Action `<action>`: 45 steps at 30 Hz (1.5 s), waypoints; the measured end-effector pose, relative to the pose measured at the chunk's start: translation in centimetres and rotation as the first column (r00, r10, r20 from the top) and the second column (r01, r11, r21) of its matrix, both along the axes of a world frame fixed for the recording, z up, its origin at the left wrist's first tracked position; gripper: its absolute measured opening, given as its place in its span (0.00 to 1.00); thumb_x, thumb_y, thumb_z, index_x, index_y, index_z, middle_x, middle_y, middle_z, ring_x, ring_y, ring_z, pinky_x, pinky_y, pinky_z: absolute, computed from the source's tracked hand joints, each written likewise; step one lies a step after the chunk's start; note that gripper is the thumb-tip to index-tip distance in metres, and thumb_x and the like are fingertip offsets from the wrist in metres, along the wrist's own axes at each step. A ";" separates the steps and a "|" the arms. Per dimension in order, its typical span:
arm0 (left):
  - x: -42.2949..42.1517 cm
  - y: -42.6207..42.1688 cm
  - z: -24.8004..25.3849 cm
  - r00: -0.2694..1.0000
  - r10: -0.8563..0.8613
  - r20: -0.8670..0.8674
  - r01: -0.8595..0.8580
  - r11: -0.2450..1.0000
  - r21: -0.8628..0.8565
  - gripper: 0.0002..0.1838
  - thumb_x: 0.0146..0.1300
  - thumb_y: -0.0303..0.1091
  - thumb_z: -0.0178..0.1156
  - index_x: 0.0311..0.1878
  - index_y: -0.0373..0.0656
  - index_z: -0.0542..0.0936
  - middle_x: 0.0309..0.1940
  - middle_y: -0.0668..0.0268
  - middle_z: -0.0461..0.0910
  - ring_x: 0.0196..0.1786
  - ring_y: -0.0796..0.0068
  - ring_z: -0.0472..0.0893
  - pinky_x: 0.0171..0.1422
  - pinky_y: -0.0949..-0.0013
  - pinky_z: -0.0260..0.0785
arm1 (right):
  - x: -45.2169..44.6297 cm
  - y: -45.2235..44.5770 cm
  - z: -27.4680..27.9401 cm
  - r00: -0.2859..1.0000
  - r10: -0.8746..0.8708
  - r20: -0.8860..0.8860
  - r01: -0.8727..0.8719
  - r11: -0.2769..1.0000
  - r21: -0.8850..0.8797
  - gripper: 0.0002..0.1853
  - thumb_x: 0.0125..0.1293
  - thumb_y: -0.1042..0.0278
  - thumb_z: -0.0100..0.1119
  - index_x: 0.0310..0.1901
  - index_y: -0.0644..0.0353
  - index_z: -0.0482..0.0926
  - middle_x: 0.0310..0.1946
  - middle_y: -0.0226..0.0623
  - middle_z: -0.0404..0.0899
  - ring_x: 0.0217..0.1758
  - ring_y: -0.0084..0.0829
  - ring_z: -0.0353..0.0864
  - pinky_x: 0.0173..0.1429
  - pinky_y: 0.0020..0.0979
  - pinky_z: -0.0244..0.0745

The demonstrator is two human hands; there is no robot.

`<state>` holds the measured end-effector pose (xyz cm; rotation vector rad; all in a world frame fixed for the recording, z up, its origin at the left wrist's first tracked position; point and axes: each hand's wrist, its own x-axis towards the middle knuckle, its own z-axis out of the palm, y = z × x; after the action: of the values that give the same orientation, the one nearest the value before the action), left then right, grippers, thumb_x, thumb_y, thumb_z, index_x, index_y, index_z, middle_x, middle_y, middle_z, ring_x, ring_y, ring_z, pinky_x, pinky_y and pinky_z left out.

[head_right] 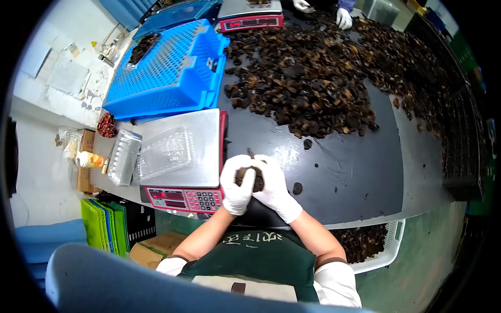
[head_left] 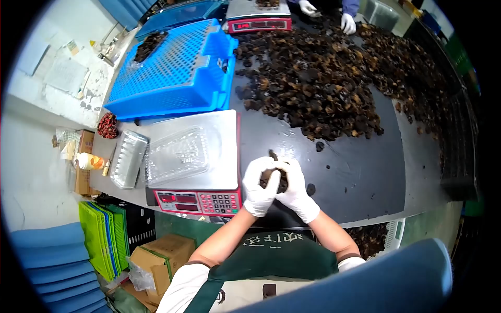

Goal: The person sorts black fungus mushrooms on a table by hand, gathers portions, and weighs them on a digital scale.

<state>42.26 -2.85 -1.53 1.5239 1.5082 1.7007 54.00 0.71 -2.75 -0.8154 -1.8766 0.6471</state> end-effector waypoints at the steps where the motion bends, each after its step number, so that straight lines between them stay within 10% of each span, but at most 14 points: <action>1: -1.9 0.0 1.5 0.999 0.036 -0.032 -0.035 0.999 0.024 0.10 0.60 0.20 0.60 0.45 0.39 0.80 0.46 0.59 0.79 0.48 0.66 0.80 0.58 0.67 0.71 | -1.8 0.6 1.5 0.998 0.050 0.026 -0.051 0.998 0.026 0.30 0.45 0.69 0.75 0.54 0.52 0.77 0.51 0.43 0.77 0.55 0.47 0.77 0.59 0.44 0.74; 9: -21.0 -1.4 6.0 0.945 0.322 0.048 -0.312 0.938 -0.148 0.05 0.70 0.29 0.60 0.44 0.38 0.79 0.39 0.66 0.80 0.42 0.80 0.78 0.50 0.72 0.71 | -20.2 3.1 8.0 0.910 0.408 0.073 -0.412 0.909 0.064 0.25 0.50 0.64 0.69 0.51 0.59 0.75 0.45 0.45 0.77 0.48 0.47 0.78 0.55 0.42 0.74; 15: -31.4 -2.4 3.4 0.883 0.237 -0.406 -0.341 0.917 -0.206 0.07 0.64 0.32 0.65 0.37 0.40 0.79 0.33 0.62 0.79 0.34 0.71 0.79 0.42 0.69 0.72 | -27.2 3.8 4.7 0.853 0.434 0.292 -0.458 0.889 0.019 0.29 0.47 0.54 0.72 0.51 0.59 0.77 0.45 0.44 0.77 0.49 0.46 0.77 0.56 0.43 0.72; 25: -32.7 -4.8 3.0 0.563 -0.086 -0.822 -0.237 0.936 -0.260 0.31 0.57 0.42 0.67 0.65 0.44 0.75 0.65 0.51 0.71 0.69 0.46 0.67 0.75 0.50 0.58 | -21.4 2.9 5.7 0.761 0.301 0.575 -0.347 0.937 -0.031 0.52 0.48 0.37 0.73 0.73 0.52 0.64 0.72 0.53 0.61 0.74 0.58 0.59 0.77 0.55 0.54; 28: -32.7 -4.4 2.9 0.797 -0.101 -0.596 -0.094 0.953 -0.288 0.31 0.58 0.35 0.67 0.66 0.41 0.73 0.65 0.49 0.71 0.69 0.47 0.68 0.76 0.52 0.58 | -18.4 2.8 5.7 0.884 0.313 0.347 -0.321 0.946 -0.036 0.45 0.49 0.48 0.73 0.69 0.56 0.68 0.70 0.54 0.63 0.74 0.57 0.59 0.77 0.51 0.55; 32: -32.3 -5.2 3.7 0.741 0.115 -0.661 -0.249 0.962 -0.113 0.27 0.61 0.31 0.61 0.65 0.38 0.74 0.66 0.49 0.69 0.70 0.48 0.68 0.76 0.54 0.57 | -8.6 3.2 2.8 0.976 0.033 0.216 -0.028 0.999 -0.029 0.23 0.54 0.72 0.68 0.55 0.60 0.79 0.59 0.49 0.75 0.65 0.48 0.73 0.68 0.42 0.68; 39: -25.2 -6.8 6.7 0.890 0.130 -0.436 -0.133 0.991 0.025 0.22 0.71 0.43 0.55 0.57 0.34 0.77 0.57 0.51 0.74 0.61 0.54 0.74 0.70 0.55 0.63 | 7.2 -1.8 -3.5 0.723 -0.498 0.478 0.577 0.816 -0.022 0.22 0.55 0.69 0.70 0.52 0.61 0.80 0.56 0.45 0.78 0.61 0.45 0.74 0.68 0.41 0.68; 45: -12.2 -5.3 7.2 0.841 -0.429 -0.330 0.366 0.900 -0.237 0.21 0.58 0.30 0.65 0.56 0.37 0.78 0.56 0.49 0.74 0.57 0.50 0.76 0.66 0.57 0.68 | 3.2 -6.4 -5.2 0.687 -0.276 0.673 0.369 0.930 0.005 0.44 0.50 0.38 0.70 0.66 0.53 0.71 0.65 0.52 0.66 0.70 0.52 0.62 0.73 0.56 0.51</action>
<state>30.04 -8.16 5.68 1.9848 1.3299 1.0599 57.21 -5.71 -7.92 -1.5913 -2.2404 0.2542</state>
